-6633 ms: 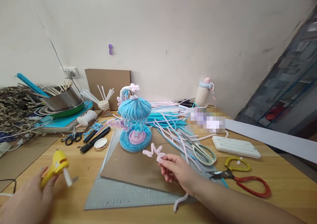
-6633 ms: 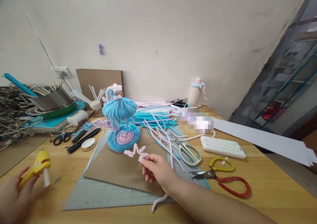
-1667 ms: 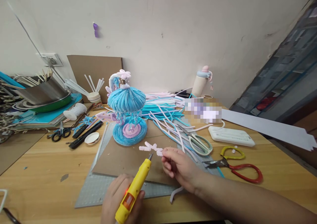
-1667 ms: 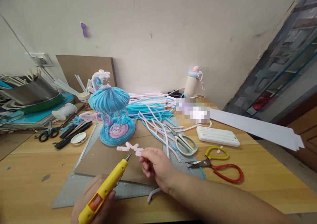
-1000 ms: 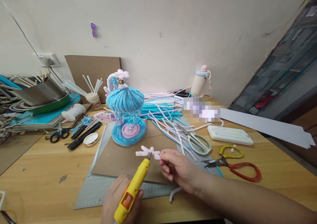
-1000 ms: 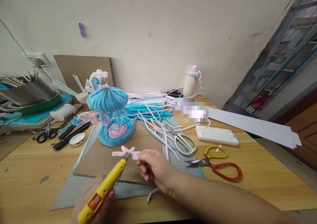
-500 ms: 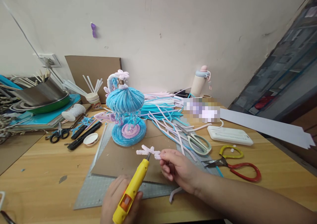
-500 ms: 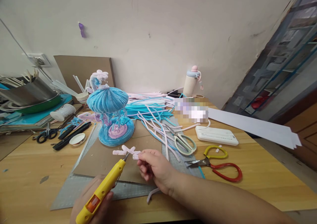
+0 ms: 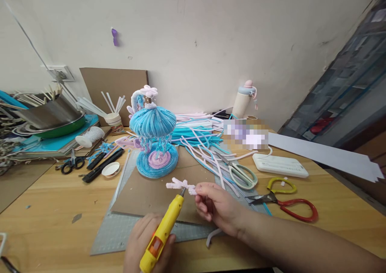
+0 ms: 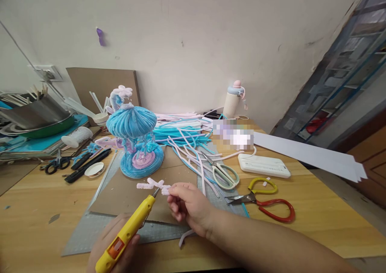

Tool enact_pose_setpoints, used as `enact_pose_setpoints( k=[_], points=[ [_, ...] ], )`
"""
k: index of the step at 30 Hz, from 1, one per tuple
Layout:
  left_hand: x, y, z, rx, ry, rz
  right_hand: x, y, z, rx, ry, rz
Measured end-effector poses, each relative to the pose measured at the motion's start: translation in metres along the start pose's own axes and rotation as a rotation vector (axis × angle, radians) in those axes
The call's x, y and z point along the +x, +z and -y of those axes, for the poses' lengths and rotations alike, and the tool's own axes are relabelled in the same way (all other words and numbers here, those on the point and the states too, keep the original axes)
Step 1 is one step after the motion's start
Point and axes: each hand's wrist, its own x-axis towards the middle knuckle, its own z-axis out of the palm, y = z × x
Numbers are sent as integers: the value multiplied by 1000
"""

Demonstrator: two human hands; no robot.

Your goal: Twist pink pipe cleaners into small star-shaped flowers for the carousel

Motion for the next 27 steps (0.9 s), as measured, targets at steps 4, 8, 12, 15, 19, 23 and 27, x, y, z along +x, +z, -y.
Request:
enact_pose_setpoints(
  k=[4, 8, 12, 15, 19, 23, 27],
  points=[
    [-1, -2, 1, -26, 6, -1, 0, 0, 0, 23, -23, -7],
    [-3, -3, 3, -17, 21, -30, 1, 1, 1, -91, -118, -90],
    [-4, 0, 4, 34, 25, 13, 0, 2, 1, -313, -181, -194],
    [-5, 2, 4, 68, 38, 20, -2, 3, 0, -453, -217, -222],
    [-5, 1, 4, 75, 54, 1, -3, 3, 1, -500, -250, -259],
    [-3, -2, 2, 51, 40, -9, -1, 2, 3, -489, -260, -285],
    [-1, -3, 1, 16, 47, 1, 2, 2, 3, -376, -198, -262]
  ],
)
